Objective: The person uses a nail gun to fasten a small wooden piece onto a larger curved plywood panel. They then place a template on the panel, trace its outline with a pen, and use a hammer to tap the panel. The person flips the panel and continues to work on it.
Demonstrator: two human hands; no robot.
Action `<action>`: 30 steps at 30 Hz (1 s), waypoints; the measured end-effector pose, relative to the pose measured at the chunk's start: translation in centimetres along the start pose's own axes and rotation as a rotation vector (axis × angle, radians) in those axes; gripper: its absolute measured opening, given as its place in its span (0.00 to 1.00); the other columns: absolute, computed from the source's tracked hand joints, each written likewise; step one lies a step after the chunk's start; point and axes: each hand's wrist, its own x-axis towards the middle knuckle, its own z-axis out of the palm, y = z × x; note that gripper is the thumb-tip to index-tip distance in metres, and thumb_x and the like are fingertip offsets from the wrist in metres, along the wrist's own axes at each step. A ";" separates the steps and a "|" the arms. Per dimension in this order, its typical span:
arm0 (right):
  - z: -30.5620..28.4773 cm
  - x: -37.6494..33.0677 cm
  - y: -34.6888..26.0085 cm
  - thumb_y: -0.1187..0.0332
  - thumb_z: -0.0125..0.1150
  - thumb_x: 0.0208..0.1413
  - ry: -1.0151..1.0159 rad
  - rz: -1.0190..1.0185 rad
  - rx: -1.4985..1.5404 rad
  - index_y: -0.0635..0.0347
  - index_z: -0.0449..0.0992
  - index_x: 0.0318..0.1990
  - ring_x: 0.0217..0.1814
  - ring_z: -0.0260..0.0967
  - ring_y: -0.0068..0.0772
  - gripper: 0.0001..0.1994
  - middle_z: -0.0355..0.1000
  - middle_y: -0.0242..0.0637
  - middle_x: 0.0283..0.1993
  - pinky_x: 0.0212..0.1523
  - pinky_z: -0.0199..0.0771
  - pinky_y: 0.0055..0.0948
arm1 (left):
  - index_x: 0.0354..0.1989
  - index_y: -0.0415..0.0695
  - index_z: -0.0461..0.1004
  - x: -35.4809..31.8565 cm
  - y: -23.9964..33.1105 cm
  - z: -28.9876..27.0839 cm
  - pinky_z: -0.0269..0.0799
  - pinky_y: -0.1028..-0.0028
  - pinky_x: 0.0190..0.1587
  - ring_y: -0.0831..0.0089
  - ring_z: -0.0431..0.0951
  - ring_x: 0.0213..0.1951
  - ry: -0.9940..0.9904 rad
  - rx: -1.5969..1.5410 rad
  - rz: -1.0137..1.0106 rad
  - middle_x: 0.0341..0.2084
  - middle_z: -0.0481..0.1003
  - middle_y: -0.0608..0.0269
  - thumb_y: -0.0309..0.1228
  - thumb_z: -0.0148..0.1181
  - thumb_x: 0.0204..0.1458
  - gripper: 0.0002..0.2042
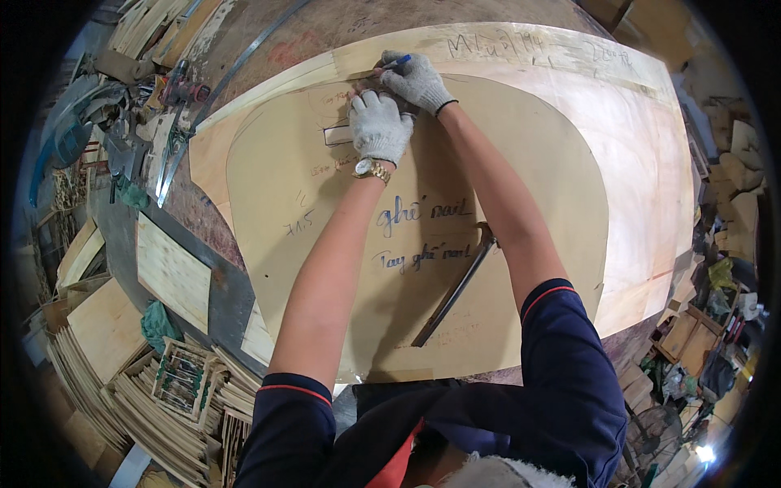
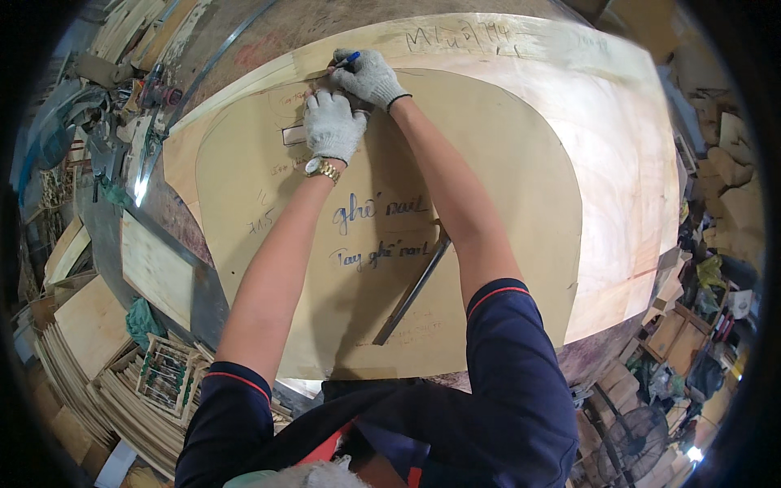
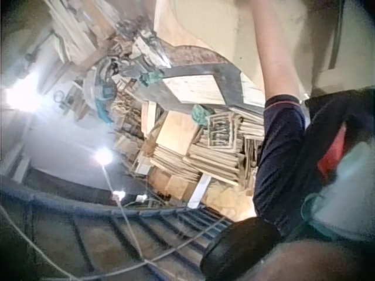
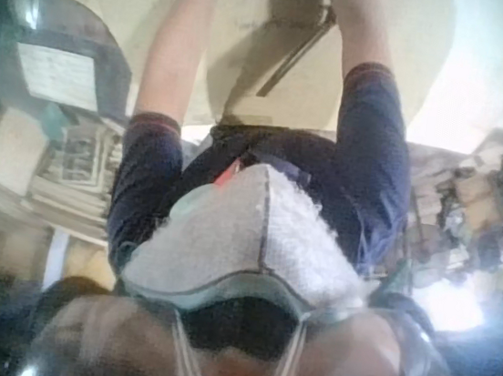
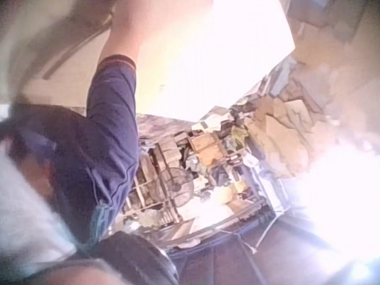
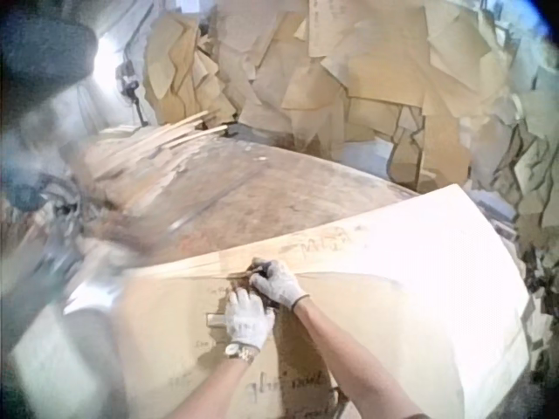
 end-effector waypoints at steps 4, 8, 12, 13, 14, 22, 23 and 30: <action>-1.3 -0.4 0.4 0.58 0.63 0.57 -0.009 0.012 -0.002 0.57 0.81 0.47 0.45 0.80 0.51 0.16 0.81 0.48 0.41 0.46 0.78 0.39 | 0.45 0.40 0.78 -0.4 0.5 0.9 0.60 0.52 0.70 0.42 0.66 0.64 0.158 0.017 -0.039 0.55 0.73 0.45 0.49 0.65 0.53 0.23; -3.3 -1.3 0.7 0.62 0.62 0.57 -0.006 0.029 0.028 0.60 0.81 0.46 0.44 0.80 0.48 0.14 0.82 0.47 0.39 0.46 0.78 0.38 | 0.45 0.42 0.79 -0.5 0.7 1.9 0.63 0.52 0.67 0.45 0.67 0.64 0.176 -0.029 0.025 0.56 0.73 0.49 0.46 0.64 0.54 0.20; -4.9 -2.3 0.7 0.62 0.63 0.57 -0.003 -0.009 0.059 0.61 0.81 0.46 0.42 0.81 0.46 0.14 0.82 0.47 0.38 0.46 0.78 0.36 | 0.39 0.43 0.79 -0.3 2.3 1.9 0.64 0.53 0.65 0.49 0.70 0.60 0.175 -0.148 0.101 0.49 0.74 0.50 0.41 0.62 0.53 0.14; -5.0 -2.4 0.7 0.62 0.63 0.57 0.006 -0.007 0.048 0.60 0.81 0.46 0.42 0.81 0.45 0.14 0.82 0.47 0.38 0.46 0.78 0.36 | 0.37 0.43 0.79 -0.4 3.0 1.9 0.64 0.54 0.64 0.49 0.71 0.57 0.170 -0.184 0.105 0.46 0.75 0.49 0.39 0.62 0.53 0.12; -5.0 -2.4 0.7 0.62 0.63 0.57 0.013 0.002 0.043 0.60 0.81 0.46 0.42 0.81 0.45 0.14 0.82 0.46 0.38 0.46 0.78 0.36 | 0.36 0.43 0.79 -0.5 3.6 1.8 0.64 0.53 0.64 0.50 0.71 0.57 0.153 -0.164 0.101 0.45 0.75 0.50 0.40 0.62 0.53 0.12; -7.2 -3.0 2.5 0.61 0.63 0.58 0.005 0.033 0.045 0.60 0.80 0.45 0.40 0.80 0.40 0.14 0.82 0.44 0.36 0.44 0.77 0.35 | 0.40 0.41 0.80 -0.6 4.9 1.9 0.60 0.49 0.67 0.47 0.68 0.62 0.241 -0.053 0.111 0.54 0.73 0.48 0.52 0.61 0.53 0.23; -7.7 -3.3 2.9 0.61 0.63 0.58 0.004 0.039 0.069 0.60 0.80 0.45 0.39 0.79 0.39 0.14 0.81 0.43 0.36 0.44 0.76 0.34 | 0.41 0.40 0.80 -0.6 4.9 1.9 0.60 0.49 0.67 0.47 0.68 0.62 0.247 -0.065 0.118 0.56 0.73 0.47 0.54 0.61 0.53 0.26; -10.9 -5.6 4.7 0.59 0.65 0.62 0.102 0.048 0.140 0.62 0.81 0.41 0.32 0.67 0.19 0.13 0.75 0.30 0.28 0.35 0.70 0.27 | 0.44 0.37 0.80 -0.5 4.9 1.5 0.62 0.50 0.65 0.46 0.69 0.62 0.236 -0.072 0.130 0.57 0.73 0.46 0.66 0.61 0.50 0.36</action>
